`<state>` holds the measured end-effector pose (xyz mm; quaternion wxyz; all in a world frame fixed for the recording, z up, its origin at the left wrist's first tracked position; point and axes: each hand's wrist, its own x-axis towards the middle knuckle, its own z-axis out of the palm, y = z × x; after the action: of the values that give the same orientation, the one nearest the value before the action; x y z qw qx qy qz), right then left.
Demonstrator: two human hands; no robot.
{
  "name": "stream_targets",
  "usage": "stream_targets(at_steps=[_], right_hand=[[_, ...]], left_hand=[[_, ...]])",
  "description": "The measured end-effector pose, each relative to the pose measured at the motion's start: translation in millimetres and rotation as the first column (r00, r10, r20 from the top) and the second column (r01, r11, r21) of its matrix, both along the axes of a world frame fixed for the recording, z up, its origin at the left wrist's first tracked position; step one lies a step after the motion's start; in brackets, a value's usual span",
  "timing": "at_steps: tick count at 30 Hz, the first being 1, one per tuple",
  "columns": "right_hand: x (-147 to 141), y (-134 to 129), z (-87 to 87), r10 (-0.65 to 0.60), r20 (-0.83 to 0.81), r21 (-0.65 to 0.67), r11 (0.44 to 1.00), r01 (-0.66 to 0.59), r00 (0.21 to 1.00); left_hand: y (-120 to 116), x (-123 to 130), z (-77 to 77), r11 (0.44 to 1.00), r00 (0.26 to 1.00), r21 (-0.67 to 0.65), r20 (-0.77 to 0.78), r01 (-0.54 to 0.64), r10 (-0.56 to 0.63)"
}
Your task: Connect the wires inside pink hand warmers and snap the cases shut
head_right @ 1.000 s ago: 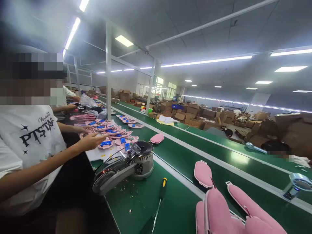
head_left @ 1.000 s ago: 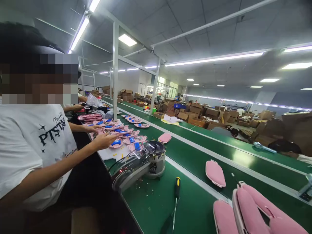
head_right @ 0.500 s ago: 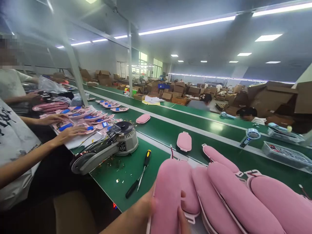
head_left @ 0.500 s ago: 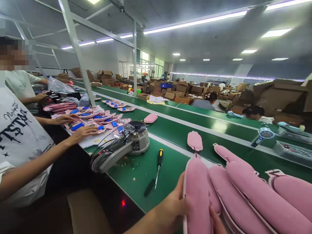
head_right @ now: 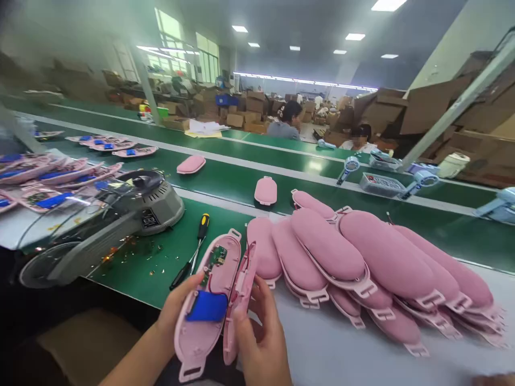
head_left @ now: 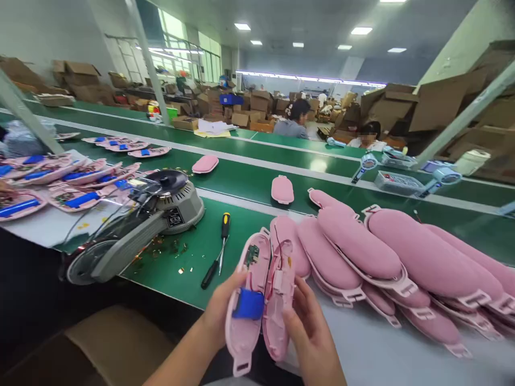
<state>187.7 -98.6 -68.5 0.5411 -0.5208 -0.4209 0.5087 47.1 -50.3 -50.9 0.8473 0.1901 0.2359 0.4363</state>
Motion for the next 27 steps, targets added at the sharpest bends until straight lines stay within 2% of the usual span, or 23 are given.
stream_targets(at_steps=[3, 6, 7, 9, 11, 12, 13, 16, 19, 23, 27], right_hand=[[20, -3, -8.2, 0.001, 0.093, -0.013, 1.000, 0.000, 0.996], [29, -7, -16.9, -0.131, 0.357, 0.037, 0.991, 0.126, 0.925], [30, -7, -19.2, -0.193, 0.471, 0.100, 0.981, 0.165, 0.861], [31, -7, -22.2, -0.350, 0.679, 0.298, 0.935, 0.193, 0.645], [32, -7, -22.8, -0.472, 0.787, 0.473, 0.875, 0.102, 0.397], [33, -7, -22.0, -0.489, 0.813, 0.507, 0.862, 0.028, 0.316], [34, -7, -20.5, -0.476, 0.836, 0.506, 0.861, -0.049, 0.273], [39, -3, -14.3, -0.342, 0.901, 0.414, 0.862, -0.291, 0.268], [42, 9, -8.5, -0.287, 0.918, 0.385, 0.812, -0.439, 0.274], [42, 27, 0.2, -0.275, 0.905, 0.412, 0.755, -0.510, 0.324], [44, 29, 13.9, -0.099, 0.930, 0.300, 0.761, -0.575, 0.355]], left_hand=[[3, -7, -3.0, 0.982, 0.998, -0.188, -0.053, 0.008, -0.018], [4, -8, -8.2, 0.952, 0.994, -0.302, -0.106, -0.055, 0.024], [5, -8, -9.5, 0.947, 0.994, -0.316, -0.108, -0.065, 0.032], [5, -6, -11.5, 0.951, 0.996, -0.303, -0.082, -0.052, 0.028], [6, -5, -13.0, 0.965, 1.000, -0.264, -0.028, -0.011, 0.003], [7, -5, -13.8, 0.968, 1.000, -0.249, 0.000, 0.014, -0.014], [8, -5, -14.7, 0.971, 0.999, -0.238, 0.024, 0.034, -0.029], [11, -7, -17.9, 0.969, 0.997, -0.236, 0.060, 0.069, -0.057], [13, -10, -21.0, 0.968, 0.995, -0.236, 0.063, 0.088, -0.075], [13, -10, -20.4, 0.979, 0.987, -0.158, 0.111, 0.131, -0.114], [13, -9, -17.0, 0.986, 0.977, -0.073, 0.160, 0.152, -0.139]])
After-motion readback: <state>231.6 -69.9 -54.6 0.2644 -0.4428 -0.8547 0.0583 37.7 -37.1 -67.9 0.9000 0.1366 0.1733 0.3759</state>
